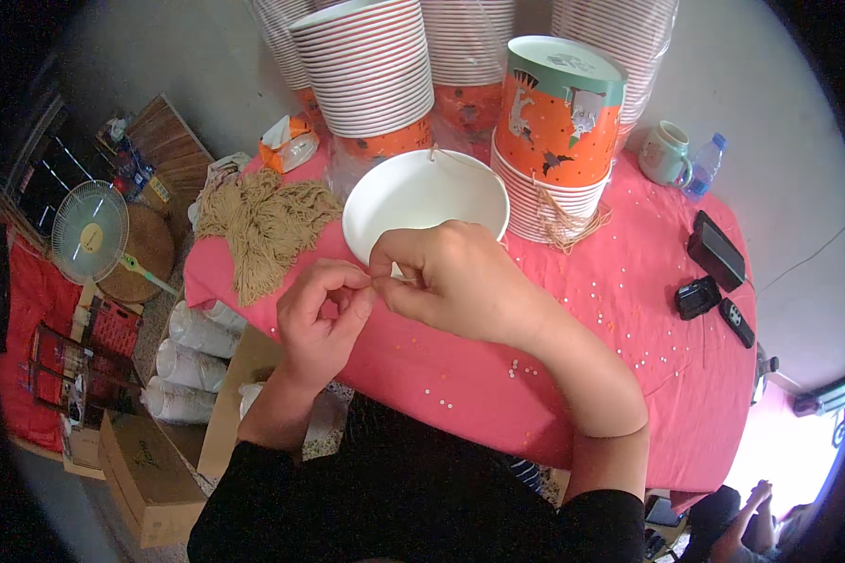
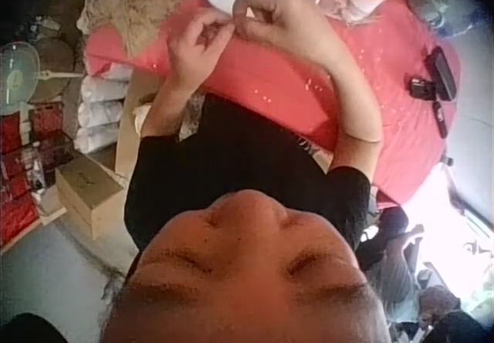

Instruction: Attaching thin strings to paper buckets to create handles by threading them through pre-punched holes.

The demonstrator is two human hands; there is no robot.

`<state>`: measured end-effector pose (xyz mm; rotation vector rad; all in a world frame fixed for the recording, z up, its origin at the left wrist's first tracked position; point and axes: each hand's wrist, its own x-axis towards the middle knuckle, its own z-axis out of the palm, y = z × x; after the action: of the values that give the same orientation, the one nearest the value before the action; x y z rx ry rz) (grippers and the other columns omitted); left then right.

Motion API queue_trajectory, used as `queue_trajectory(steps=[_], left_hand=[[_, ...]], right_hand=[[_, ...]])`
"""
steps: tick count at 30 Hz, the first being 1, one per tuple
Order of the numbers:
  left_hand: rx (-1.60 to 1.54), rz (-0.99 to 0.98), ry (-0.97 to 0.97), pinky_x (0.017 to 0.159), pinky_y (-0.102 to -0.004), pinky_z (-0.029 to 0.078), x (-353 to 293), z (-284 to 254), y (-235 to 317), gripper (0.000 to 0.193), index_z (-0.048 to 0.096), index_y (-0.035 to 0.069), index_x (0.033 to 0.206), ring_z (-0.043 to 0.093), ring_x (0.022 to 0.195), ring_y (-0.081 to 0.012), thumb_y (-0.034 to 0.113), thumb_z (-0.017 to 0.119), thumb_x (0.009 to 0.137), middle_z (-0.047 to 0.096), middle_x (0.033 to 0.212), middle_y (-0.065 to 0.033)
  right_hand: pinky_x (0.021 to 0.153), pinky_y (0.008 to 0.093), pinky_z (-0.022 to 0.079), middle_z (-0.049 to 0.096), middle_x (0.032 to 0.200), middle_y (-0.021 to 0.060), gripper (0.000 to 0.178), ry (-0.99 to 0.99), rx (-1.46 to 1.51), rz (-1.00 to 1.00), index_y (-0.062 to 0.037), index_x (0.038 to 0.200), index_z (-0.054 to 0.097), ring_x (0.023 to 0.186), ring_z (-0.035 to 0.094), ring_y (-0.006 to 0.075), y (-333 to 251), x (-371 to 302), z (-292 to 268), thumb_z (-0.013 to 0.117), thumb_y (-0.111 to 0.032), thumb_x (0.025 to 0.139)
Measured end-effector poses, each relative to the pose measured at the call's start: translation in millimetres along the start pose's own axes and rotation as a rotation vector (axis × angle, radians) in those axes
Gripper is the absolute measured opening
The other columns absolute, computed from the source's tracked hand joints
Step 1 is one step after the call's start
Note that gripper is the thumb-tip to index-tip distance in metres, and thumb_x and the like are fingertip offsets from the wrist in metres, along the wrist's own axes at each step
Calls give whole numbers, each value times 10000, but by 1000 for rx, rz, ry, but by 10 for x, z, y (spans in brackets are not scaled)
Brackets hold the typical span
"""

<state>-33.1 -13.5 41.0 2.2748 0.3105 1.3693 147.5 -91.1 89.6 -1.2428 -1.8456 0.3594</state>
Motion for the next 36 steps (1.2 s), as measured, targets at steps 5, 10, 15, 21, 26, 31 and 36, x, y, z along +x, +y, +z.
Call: queue_trajectory(steps=[5, 10, 15, 21, 26, 31, 36], left_hand=[[35, -12, 3, 509, -250, 468, 1, 22, -5, 257, 602, 22, 984, 626, 661, -136, -54, 734, 776, 642, 922, -89], [146, 26, -53, 611, -283, 532, 87, 17, -26, 256, 615, 19, 1039, 657, 740, -176, -5, 716, 805, 627, 1064, -118], [134, -103, -177, 665, -334, 554, 29, 60, -154, 229, 636, 25, 1035, 665, 809, -258, 37, 705, 817, 623, 1040, -112], [171, 109, -198, 618, -360, 523, -1, 45, -152, 191, 659, 29, 959, 641, 753, -243, 28, 719, 777, 605, 920, -72], [276, 314, -166, 601, -338, 511, -24, -38, -71, 227, 678, 26, 941, 615, 712, -212, 10, 720, 719, 605, 947, -58], [352, 501, -111, 589, -304, 505, -27, -68, -73, 278, 697, 17, 942, 604, 713, -199, 5, 703, 664, 598, 1001, -67], [344, 543, -105, 574, -286, 504, -32, -75, -82, 293, 696, 9, 947, 605, 715, -194, 14, 696, 654, 591, 1009, -70]], right_hand=[[457, 232, 303, 364, 537, -69, 16, -104, 221, 161, -21, 838, 632, 504, 348, 14, -9, 18, -83, 639, -8, 831], [481, 221, 322, 380, 554, -72, 24, -118, 273, 247, -17, 821, 618, 520, 359, 8, 69, 31, -208, 624, 4, 830], [490, 247, 364, 457, 549, -9, 37, -102, -19, 118, -10, 815, 607, 509, 419, 59, 146, 27, -233, 627, 13, 794], [518, 312, 429, 577, 641, 67, 74, -175, -143, 2, -17, 820, 609, 546, 540, 167, 222, -27, -291, 633, 0, 751], [622, 436, 468, 619, 718, 127, 57, -275, -195, 12, -37, 748, 580, 715, 622, 333, 29, -53, -332, 623, -74, 754], [625, 450, 469, 606, 712, 116, 81, -278, -253, -25, -46, 733, 553, 731, 622, 334, -44, -108, -299, 620, -86, 756], [625, 453, 471, 606, 718, 116, 80, -313, -246, -21, -48, 732, 550, 743, 623, 333, -103, -106, -316, 616, -86, 759]])
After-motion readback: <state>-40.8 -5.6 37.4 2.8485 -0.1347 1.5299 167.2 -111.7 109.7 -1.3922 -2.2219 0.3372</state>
